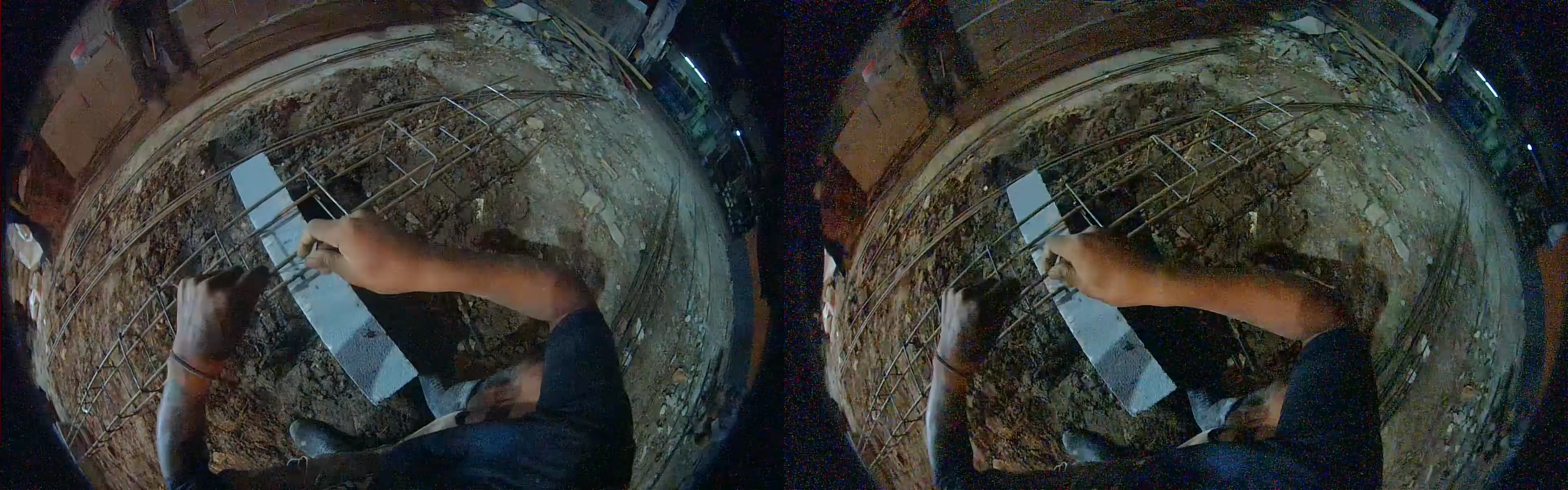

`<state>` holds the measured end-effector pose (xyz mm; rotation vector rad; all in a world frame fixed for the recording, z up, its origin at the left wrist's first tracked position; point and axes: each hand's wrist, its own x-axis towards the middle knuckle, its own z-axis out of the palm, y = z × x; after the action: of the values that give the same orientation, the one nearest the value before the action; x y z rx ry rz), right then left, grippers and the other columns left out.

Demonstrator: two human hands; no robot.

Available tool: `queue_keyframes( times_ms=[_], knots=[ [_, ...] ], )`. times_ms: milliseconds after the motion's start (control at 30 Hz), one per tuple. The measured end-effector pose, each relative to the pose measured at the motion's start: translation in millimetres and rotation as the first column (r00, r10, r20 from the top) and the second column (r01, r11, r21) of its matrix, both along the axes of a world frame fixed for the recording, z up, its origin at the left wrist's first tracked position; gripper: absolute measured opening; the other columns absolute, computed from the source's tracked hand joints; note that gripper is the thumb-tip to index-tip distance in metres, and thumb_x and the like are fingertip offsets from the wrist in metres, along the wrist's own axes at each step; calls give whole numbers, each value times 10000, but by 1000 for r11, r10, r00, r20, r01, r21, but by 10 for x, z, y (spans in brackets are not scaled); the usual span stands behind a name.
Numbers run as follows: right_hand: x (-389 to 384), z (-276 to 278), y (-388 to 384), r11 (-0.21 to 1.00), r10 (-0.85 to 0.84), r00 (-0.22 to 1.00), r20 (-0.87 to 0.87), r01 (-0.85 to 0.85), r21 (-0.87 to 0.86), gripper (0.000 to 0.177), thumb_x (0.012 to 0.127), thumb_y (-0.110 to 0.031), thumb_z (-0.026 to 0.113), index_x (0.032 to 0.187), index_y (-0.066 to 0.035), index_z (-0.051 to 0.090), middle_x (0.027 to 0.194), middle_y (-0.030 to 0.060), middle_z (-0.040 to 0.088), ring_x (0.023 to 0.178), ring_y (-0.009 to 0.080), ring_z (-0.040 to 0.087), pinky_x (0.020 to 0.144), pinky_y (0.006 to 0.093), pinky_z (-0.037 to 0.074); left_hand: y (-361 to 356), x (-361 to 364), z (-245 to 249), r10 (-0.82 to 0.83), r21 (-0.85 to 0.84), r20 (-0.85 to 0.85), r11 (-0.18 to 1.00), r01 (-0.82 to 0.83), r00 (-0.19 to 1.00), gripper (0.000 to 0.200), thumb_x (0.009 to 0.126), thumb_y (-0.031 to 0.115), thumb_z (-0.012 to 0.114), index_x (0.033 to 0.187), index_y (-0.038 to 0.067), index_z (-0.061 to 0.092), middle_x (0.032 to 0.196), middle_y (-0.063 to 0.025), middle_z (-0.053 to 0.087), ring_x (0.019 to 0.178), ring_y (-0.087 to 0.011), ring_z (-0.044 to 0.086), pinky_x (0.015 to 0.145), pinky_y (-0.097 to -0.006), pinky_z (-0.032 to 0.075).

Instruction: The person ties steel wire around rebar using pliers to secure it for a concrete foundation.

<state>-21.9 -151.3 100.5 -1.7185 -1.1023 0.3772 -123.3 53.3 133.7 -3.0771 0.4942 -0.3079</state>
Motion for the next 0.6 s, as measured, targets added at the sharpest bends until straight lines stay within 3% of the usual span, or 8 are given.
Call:
queue_keyframes(
  times_ms=[100, 167, 200, 267, 300, 367, 533, 600],
  knots=[
    [43, -7, -10, 995, -63, 926, 373, 88, -52, 178, 809, -131, 554, 890, 28, 553, 728, 113, 619, 650, 174, 610, 573, 315, 457, 69, 57, -78, -155, -325, 36, 932, 158, 987, 178, 701, 67, 544, 863, 90, 615, 708, -94, 576, 599, -288, 565, 525, -356, 444],
    [74, -60, 19, 983, 78, 997, -9, -79, -166, 181, 799, -167, 567, 847, 7, 546, 676, 96, 594, 621, 239, 597, 564, 351, 449, -11, 67, -45, -173, -402, -13, 903, 153, 985, 177, 700, 57, 538, 858, 78, 614, 745, -109, 588, 635, -295, 574, 550, -355, 454],
    [61, -62, 20, 983, 85, 996, -10, -86, -164, 181, 799, -167, 567, 847, 7, 546, 676, 96, 594, 621, 239, 597, 564, 351, 449, -25, 63, -31, -186, -477, -61, 868, 135, 981, 176, 699, 47, 531, 853, 66, 613, 782, -124, 599, 670, -302, 583, 575, -354, 465],
    [41, -61, 20, 988, -87, 867, 491, 137, -68, 168, 775, -191, 589, 798, -30, 549, 674, 76, 565, 650, 242, 576, 575, 362, 438, 57, 97, -65, -172, -432, -68, 893, 126, 983, 169, 698, 43, 530, 843, 62, 615, 794, -127, 603, 691, -299, 588, 583, -352, 469],
    [51, -68, 37, 989, -84, 866, 493, 134, -67, 168, 775, -191, 589, 798, -30, 549, 674, 76, 565, 650, 242, 576, 575, 362, 438, 81, 114, -77, -173, -390, -74, 911, 131, 982, 162, 698, 40, 530, 834, 57, 617, 806, -129, 607, 713, -295, 593, 592, -350, 473],
    [81, -123, 26, 998, -60, 482, 874, 23, 55, 137, 756, -185, 595, 761, -58, 543, 712, 55, 553, 699, 195, 562, 589, 346, 430, 57, 95, -67, -130, -422, -77, 902, 86, 989, 153, 699, 44, 531, 823, 59, 619, 792, -129, 607, 708, -297, 594, 590, -348, 474],
    [76, -210, 60, 997, -66, 385, 921, -9, 75, 116, 769, -167, 580, 753, -58, 548, 726, 42, 565, 705, 189, 566, 624, 334, 460, 89, 116, -127, -54, -472, -63, 882, 18, 997, 123, 708, 65, 541, 797, 69, 625, 757, -122, 611, 678, -299, 595, 572, -348, 477],
    [87, -240, 62, 998, -54, 308, 950, 60, 37, 120, 790, -170, 569, 766, -52, 561, 672, 55, 570, 631, 200, 572, 568, 337, 475, 132, 118, -173, -55, -316, -87, 948, 25, 995, 149, 717, 47, 540, 842, 10, 614, 786, -115, 623, 672, -185, 595, 608, -288, 462]
  ],
)
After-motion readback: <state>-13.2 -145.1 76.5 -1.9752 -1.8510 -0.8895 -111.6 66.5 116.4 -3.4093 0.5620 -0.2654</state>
